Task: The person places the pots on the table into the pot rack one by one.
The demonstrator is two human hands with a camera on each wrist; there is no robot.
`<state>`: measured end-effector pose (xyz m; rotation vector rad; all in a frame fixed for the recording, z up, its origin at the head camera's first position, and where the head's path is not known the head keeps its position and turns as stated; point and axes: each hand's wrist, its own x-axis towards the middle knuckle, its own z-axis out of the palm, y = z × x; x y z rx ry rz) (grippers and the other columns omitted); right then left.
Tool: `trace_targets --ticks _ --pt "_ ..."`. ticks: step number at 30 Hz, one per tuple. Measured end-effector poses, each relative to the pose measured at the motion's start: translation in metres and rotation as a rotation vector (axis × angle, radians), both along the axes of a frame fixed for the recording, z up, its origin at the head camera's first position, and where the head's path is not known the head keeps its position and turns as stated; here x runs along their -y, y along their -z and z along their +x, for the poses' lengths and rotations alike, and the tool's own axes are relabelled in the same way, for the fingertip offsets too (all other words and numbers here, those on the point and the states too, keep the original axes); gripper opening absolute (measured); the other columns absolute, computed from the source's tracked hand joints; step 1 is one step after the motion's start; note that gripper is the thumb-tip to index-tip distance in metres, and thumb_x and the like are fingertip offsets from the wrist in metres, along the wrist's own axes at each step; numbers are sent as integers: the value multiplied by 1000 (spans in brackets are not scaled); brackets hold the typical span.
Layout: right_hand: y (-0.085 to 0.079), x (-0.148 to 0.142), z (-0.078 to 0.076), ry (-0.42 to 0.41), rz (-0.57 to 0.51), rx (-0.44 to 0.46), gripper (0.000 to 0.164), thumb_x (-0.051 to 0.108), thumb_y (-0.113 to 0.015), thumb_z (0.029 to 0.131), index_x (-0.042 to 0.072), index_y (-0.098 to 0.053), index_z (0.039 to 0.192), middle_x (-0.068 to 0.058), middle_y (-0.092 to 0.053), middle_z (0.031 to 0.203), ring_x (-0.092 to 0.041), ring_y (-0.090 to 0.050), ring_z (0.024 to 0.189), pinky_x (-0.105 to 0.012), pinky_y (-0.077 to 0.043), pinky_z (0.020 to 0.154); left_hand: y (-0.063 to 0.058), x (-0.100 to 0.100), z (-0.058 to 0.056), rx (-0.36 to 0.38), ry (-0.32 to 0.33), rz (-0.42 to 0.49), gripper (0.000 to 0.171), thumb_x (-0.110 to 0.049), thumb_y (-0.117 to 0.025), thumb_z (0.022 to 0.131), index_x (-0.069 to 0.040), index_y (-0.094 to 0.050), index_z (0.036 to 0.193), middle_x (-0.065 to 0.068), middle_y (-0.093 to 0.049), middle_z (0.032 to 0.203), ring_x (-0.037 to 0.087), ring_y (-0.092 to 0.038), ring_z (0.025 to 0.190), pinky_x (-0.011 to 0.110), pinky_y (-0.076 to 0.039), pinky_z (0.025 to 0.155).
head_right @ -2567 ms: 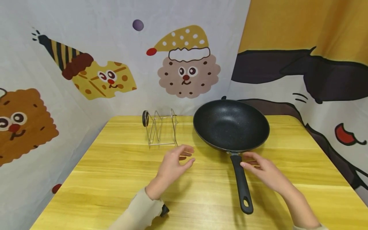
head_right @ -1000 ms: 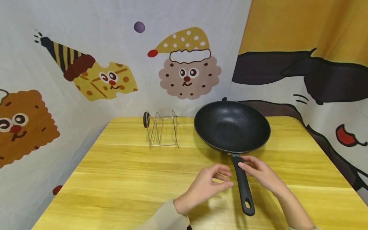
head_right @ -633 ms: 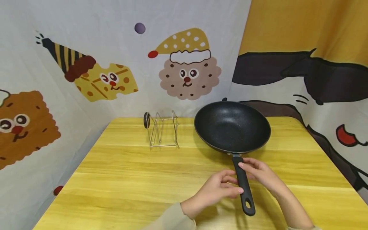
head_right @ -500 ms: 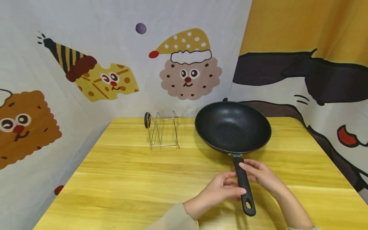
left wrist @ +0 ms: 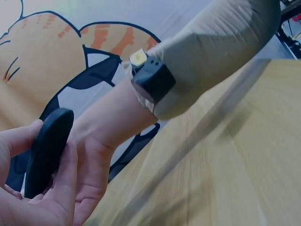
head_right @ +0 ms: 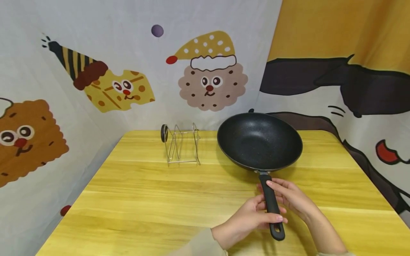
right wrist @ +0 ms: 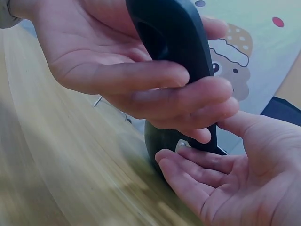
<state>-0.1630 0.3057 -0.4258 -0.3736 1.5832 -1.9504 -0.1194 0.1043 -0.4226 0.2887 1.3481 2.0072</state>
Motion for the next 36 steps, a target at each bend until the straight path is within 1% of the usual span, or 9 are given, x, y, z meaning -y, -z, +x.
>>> trace_targets --ticks 4,7,11,15,21,25,29,32,36 --pt "2 -1 -1 -19 -72 7 40 14 -27 111 16 -62 130 -1 -68 132 -12 -64 123 -23 -53 100 -1 0 4 16 17 -13 32 0 -66 93 -17 -62 120 9 -75 111 35 -71 109 41 -61 88" --pt "3 -3 -2 -85 -168 45 49 13 -18 111 11 -61 135 -4 -66 136 -15 -63 124 -26 -52 102 0 1 5 20 34 -21 30 -2 -65 94 -18 -64 119 11 -75 112 34 -71 108 40 -61 87" --pt "4 -7 -3 -186 -303 85 59 12 -5 110 1 -54 141 -10 -62 140 -25 -64 124 -31 -51 105 0 2 6 24 48 -18 25 -5 -65 95 -17 -67 117 17 -73 117 34 -71 110 38 -61 87" --pt "9 -6 -2 -249 -398 110 64 12 3 108 -2 -48 144 -12 -59 142 -38 -63 121 -40 -49 108 1 1 7 53 53 -11 24 -6 -65 95 -16 -69 116 21 -71 120 37 -69 112 39 -61 89" --pt "21 0 -2 -354 -612 261 69 20 11 106 2 -36 153 -11 -50 152 -24 -52 138 -50 -39 116 3 2 7 78 72 11 24 -4 -63 96 -13 -70 117 25 -68 123 39 -66 116 39 -59 92" --pt "27 11 -3 -434 -797 376 65 28 8 107 4 -26 157 -10 -40 158 -16 -42 145 -38 -29 123 2 9 8 63 101 47 26 -5 -60 98 -8 -67 122 24 -66 128 37 -64 121 38 -58 95" --pt "27 24 -3 -462 -914 415 58 28 -2 110 4 -25 157 -11 -39 159 -16 -42 145 -25 -27 123 0 20 5 42 169 86 31 -7 -56 101 -4 -61 131 28 -57 138 38 -57 129 34 -56 98" --pt "26 35 -4 -466 -953 422 56 29 -7 110 6 -30 156 -11 -45 155 -16 -46 142 -23 -31 121 -2 31 2 41 220 131 33 -8 -53 102 -3 -57 135 20 -64 132 28 -62 126 31 -56 98" --pt "20 50 -4 -445 -965 389 57 28 -6 109 5 -36 152 -11 -50 149 -19 -50 140 -25 -34 120 -2 45 -1 37 292 218 34 -7 -47 105 -3 -52 138 -5 -70 112 6 -68 108 25 -55 98"
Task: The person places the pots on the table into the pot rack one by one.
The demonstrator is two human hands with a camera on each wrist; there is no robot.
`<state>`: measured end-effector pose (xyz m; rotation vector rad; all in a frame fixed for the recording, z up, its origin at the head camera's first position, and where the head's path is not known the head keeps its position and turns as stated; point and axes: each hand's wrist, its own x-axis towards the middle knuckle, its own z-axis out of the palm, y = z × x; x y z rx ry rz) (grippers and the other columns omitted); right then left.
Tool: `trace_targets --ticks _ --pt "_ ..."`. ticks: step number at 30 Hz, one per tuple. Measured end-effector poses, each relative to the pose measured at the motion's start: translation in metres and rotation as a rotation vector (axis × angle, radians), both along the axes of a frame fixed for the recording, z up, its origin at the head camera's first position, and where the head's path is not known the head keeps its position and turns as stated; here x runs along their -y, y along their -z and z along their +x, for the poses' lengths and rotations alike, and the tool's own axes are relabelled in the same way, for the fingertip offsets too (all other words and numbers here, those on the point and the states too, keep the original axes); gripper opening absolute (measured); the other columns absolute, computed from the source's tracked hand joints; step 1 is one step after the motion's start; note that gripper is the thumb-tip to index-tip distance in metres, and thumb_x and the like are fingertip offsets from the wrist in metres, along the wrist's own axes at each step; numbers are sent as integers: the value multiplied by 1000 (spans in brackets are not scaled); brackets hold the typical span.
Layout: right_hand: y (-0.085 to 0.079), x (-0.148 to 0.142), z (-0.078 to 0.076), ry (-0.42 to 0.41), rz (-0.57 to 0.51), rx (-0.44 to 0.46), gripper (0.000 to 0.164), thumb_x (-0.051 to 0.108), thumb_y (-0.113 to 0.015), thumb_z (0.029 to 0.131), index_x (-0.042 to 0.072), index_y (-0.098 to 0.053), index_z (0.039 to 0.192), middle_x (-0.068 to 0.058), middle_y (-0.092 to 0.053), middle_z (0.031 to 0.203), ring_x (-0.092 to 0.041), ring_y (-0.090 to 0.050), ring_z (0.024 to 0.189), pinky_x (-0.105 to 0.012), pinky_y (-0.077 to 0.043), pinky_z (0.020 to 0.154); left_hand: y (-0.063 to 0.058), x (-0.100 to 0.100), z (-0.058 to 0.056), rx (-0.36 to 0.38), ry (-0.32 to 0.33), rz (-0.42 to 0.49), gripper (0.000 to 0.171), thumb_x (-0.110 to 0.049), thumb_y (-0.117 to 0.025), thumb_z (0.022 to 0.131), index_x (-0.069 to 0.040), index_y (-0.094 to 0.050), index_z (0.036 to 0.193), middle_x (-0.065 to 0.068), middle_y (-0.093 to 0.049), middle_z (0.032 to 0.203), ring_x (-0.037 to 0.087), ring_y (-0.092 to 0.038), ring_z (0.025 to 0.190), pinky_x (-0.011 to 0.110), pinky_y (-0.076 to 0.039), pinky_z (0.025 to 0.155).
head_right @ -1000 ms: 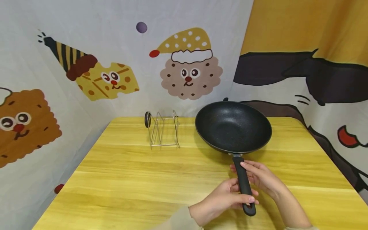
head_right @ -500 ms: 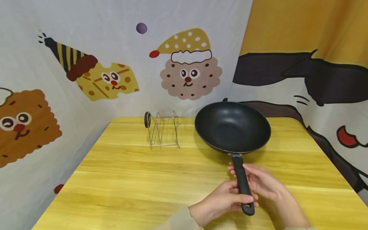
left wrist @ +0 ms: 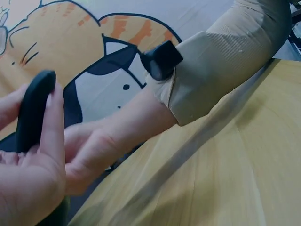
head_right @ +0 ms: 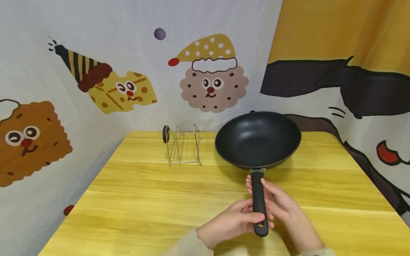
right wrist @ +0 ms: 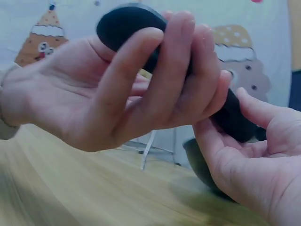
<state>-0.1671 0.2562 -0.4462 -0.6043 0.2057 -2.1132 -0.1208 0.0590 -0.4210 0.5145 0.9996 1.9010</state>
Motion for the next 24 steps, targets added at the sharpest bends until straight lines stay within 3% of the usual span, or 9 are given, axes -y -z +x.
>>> trace_targets --ticks 4,7,9,14,17,20,24 --pt "-10 10 2 113 106 -117 59 20 1 108 2 -39 147 -11 -55 139 -21 -56 130 -27 -41 115 1 13 -3 -4 66 42 36 -4 -39 106 -1 -45 141 -11 -66 107 0 -67 102 20 -55 94" --pt "-19 15 6 240 286 -231 53 13 -4 109 2 -45 141 -7 -60 130 -17 -61 120 -26 -48 108 3 23 -4 -33 82 14 36 -4 -40 106 -1 -44 142 -9 -66 107 2 -68 102 19 -56 91" --pt "-25 19 10 326 437 -285 47 11 -12 110 4 -50 135 -4 -64 124 -14 -64 115 -25 -52 103 3 29 -4 -67 68 -25 37 -3 -43 105 -1 -46 142 3 -68 114 11 -69 108 24 -57 92" --pt "-33 32 16 469 775 -401 29 14 -30 110 6 -53 127 0 -68 114 -10 -67 106 -26 -56 95 3 44 -2 -163 -30 -181 36 -5 -55 101 -1 -54 136 35 -58 132 38 -65 118 38 -60 91" --pt "-33 39 18 509 882 -473 26 15 -35 109 1 -47 129 0 -67 112 -10 -67 103 -27 -57 93 2 50 2 -211 -99 -271 34 -6 -60 98 0 -58 131 38 -62 124 47 -65 113 38 -62 84" --pt "-29 45 18 542 928 -523 31 15 -38 109 -6 -41 131 -1 -66 112 -11 -68 102 -28 -58 92 1 54 7 -251 -169 -336 30 -5 -64 95 3 -60 124 35 -67 114 47 -68 106 34 -63 76" --pt "-23 52 19 579 968 -540 31 15 -41 108 -7 -41 130 0 -67 109 -11 -69 100 -28 -58 90 2 60 11 -324 -222 -416 24 -7 -67 93 4 -64 114 29 -72 104 30 -75 91 29 -62 70"
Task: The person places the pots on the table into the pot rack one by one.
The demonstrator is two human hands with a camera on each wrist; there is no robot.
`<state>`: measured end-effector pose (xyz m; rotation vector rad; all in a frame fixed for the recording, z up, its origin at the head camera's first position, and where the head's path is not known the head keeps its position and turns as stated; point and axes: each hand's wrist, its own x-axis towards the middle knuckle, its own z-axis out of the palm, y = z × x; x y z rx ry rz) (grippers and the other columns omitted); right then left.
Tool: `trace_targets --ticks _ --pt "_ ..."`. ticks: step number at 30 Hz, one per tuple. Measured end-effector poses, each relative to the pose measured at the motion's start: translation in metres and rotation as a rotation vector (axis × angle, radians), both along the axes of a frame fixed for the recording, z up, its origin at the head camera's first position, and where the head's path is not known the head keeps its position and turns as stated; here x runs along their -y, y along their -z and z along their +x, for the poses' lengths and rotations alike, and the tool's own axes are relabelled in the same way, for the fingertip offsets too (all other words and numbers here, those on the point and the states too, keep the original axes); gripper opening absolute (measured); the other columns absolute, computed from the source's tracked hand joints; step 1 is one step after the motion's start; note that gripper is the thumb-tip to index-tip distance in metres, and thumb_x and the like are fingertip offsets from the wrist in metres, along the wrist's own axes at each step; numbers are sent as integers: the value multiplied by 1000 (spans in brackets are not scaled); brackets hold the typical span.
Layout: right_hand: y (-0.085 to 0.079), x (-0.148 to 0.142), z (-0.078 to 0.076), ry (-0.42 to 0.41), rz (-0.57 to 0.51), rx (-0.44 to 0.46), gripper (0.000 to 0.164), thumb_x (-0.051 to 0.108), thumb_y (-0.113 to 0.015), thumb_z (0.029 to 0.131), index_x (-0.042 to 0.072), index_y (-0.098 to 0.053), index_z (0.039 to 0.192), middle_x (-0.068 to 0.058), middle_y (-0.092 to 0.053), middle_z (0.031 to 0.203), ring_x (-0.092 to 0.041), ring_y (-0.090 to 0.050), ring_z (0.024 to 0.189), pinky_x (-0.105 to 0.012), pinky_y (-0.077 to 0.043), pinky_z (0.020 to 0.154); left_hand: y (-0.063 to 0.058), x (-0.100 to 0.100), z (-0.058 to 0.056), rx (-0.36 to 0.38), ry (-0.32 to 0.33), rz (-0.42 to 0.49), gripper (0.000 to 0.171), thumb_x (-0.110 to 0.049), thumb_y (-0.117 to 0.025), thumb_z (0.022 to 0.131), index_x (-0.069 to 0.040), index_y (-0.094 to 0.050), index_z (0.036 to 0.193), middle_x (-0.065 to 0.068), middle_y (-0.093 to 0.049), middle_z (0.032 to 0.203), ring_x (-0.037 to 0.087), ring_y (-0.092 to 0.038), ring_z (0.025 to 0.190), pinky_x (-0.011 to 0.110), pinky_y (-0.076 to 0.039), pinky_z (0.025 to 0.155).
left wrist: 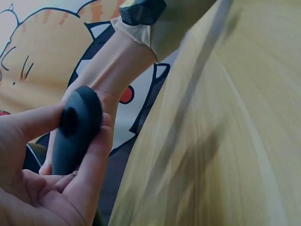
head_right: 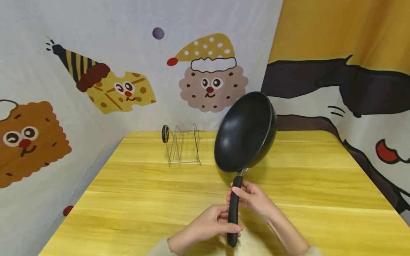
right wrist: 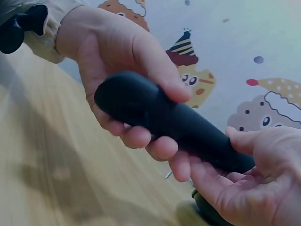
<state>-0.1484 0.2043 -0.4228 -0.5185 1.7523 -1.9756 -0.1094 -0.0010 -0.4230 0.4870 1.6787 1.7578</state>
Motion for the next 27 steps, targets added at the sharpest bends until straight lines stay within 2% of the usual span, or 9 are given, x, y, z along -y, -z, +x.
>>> trace_targets --ticks 2,5,9,13,17,19,23,27 --pt "3 4 0 6 5 -15 28 14 -42 108 -5 -43 128 1 -68 108 -10 -70 99 -28 -59 89 1 4 1 -24 5 -21 24 -6 -67 94 6 -63 113 30 -72 104 30 -75 90 27 -62 69" --pt "7 10 2 17 8 -49 26 12 -43 107 -6 -45 125 2 -69 106 -10 -71 98 -28 -60 87 4 10 1 -31 32 -26 31 -3 -65 94 8 -61 122 33 -70 108 43 -72 95 27 -62 70" --pt "9 18 3 48 32 -111 34 10 -46 106 -18 -42 124 1 -70 103 -10 -72 96 -30 -61 84 8 17 1 -23 50 -30 39 1 -64 94 6 -56 132 33 -69 112 52 -66 101 28 -62 72" --pt "7 26 5 101 109 -151 46 12 -50 104 -27 -37 126 -11 -69 103 -11 -73 93 -30 -62 82 11 21 1 -20 44 -23 35 2 -63 94 7 -56 128 33 -68 114 53 -65 104 29 -62 76" --pt "1 34 5 156 193 -183 47 15 -54 103 -24 -41 125 -30 -67 104 -12 -73 91 -31 -62 80 11 26 0 -44 49 -11 43 1 -61 95 5 -52 137 32 -67 118 53 -64 106 29 -62 81" --pt "-1 38 5 173 222 -208 44 15 -56 102 -22 -44 123 -33 -66 104 -11 -73 89 -31 -62 78 11 28 0 -56 54 2 49 1 -60 96 4 -47 143 33 -66 119 54 -64 107 29 -61 82" --pt "-4 44 4 180 243 -264 36 14 -57 101 -19 -49 115 -33 -68 101 -10 -73 85 -32 -63 74 12 32 0 -63 44 20 57 3 -60 96 1 -40 150 33 -65 120 55 -63 108 27 -61 82" --pt "-5 50 4 191 255 -302 32 13 -58 101 -17 -51 111 -31 -70 98 -11 -73 82 -29 -62 73 15 34 1 -60 22 19 55 4 -59 96 3 -42 147 32 -66 119 54 -64 108 26 -61 82"
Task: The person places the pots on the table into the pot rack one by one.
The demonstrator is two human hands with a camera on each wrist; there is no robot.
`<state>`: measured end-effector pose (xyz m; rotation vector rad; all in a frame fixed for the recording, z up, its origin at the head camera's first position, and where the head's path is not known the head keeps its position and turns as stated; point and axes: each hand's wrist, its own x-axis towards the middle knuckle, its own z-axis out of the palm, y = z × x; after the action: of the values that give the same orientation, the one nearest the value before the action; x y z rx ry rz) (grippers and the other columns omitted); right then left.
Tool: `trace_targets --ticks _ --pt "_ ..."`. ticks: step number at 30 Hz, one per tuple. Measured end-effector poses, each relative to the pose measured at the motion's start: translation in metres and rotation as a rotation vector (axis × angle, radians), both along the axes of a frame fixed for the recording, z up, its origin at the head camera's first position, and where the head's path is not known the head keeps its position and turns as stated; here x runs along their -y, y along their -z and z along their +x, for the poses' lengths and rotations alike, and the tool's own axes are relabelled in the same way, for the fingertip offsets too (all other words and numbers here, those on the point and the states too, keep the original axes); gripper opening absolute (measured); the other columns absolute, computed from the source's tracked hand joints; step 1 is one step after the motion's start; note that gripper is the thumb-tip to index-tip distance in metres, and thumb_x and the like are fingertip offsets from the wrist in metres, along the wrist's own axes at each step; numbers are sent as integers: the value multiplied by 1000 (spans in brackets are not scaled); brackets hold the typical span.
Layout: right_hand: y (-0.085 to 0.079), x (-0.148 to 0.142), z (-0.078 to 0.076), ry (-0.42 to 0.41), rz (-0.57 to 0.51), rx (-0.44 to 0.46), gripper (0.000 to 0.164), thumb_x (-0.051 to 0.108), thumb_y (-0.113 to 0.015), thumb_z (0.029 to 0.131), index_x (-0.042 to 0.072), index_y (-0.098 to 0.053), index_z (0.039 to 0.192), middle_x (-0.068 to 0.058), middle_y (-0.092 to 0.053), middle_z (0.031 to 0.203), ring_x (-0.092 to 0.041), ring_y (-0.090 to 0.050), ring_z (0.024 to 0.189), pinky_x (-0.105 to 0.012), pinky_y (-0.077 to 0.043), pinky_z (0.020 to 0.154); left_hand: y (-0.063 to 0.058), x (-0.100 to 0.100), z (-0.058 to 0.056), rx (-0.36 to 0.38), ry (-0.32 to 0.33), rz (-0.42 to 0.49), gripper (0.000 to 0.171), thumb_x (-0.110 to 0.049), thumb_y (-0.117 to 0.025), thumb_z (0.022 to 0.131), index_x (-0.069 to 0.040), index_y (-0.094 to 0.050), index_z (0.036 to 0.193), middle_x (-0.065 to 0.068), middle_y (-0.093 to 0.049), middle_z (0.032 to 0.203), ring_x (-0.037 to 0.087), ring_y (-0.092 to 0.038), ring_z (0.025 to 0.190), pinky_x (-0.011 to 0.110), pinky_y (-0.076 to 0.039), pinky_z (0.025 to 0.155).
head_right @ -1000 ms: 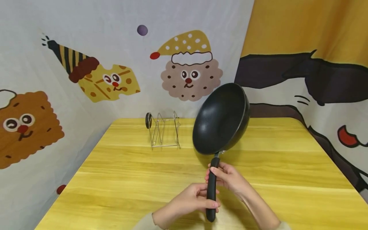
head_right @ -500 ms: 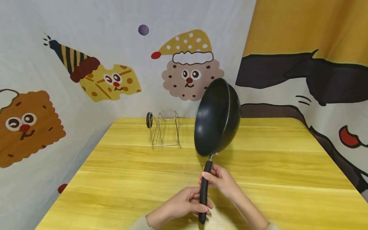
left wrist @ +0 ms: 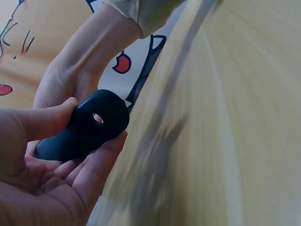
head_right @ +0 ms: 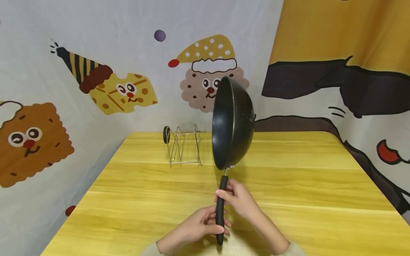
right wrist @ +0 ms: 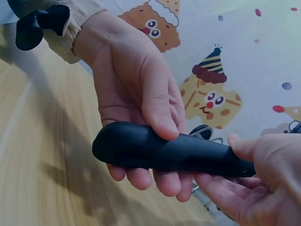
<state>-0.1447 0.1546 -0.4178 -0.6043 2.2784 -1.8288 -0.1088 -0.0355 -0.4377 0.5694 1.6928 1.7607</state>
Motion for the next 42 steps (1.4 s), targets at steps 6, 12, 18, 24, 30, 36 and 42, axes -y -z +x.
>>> trace_targets --ticks 6,12,18,24,30,36,42 --pt "2 8 0 36 76 -15 36 19 -62 99 -14 -54 112 -30 -70 100 -10 -73 81 -22 -60 76 6 5 1 -11 -2 20 37 2 -60 96 10 -50 131 32 -65 120 50 -65 110 26 -60 85" --pt "3 12 2 52 140 -77 36 23 -64 98 -9 -57 112 -24 -73 100 -16 -75 83 -20 -58 79 11 7 3 -9 -16 23 39 -1 -59 97 8 -48 134 30 -65 123 46 -66 112 26 -59 88" --pt "3 16 5 58 182 -160 30 21 -64 98 -5 -57 112 -16 -75 94 -11 -74 81 -21 -58 76 13 8 6 0 -47 26 38 0 -58 97 6 -48 134 28 -65 123 43 -67 112 26 -59 89" --pt "1 21 6 62 199 -248 22 19 -64 98 0 -59 108 -9 -75 89 -4 -70 76 -24 -57 68 17 10 8 -38 -76 26 37 -1 -59 97 5 -48 132 24 -65 123 32 -70 109 24 -59 88" --pt "-2 25 8 67 213 -308 17 16 -66 96 3 -60 106 0 -74 88 -3 -68 78 -23 -59 69 20 9 10 -126 -96 9 38 -5 -59 98 5 -47 133 22 -65 123 23 -70 108 22 -57 89" --pt "-6 29 7 53 226 -368 18 19 -65 97 5 -60 107 2 -74 90 -5 -69 82 -24 -60 72 20 9 10 -189 -135 -46 33 -9 -58 99 -3 -51 131 16 -67 122 14 -68 107 17 -54 88" --pt "-10 33 3 35 255 -419 22 22 -64 98 6 -59 113 4 -73 90 -3 -68 81 -22 -59 69 21 7 11 -175 -196 -48 30 -8 -58 99 -7 -52 128 15 -67 121 15 -68 108 16 -53 86"
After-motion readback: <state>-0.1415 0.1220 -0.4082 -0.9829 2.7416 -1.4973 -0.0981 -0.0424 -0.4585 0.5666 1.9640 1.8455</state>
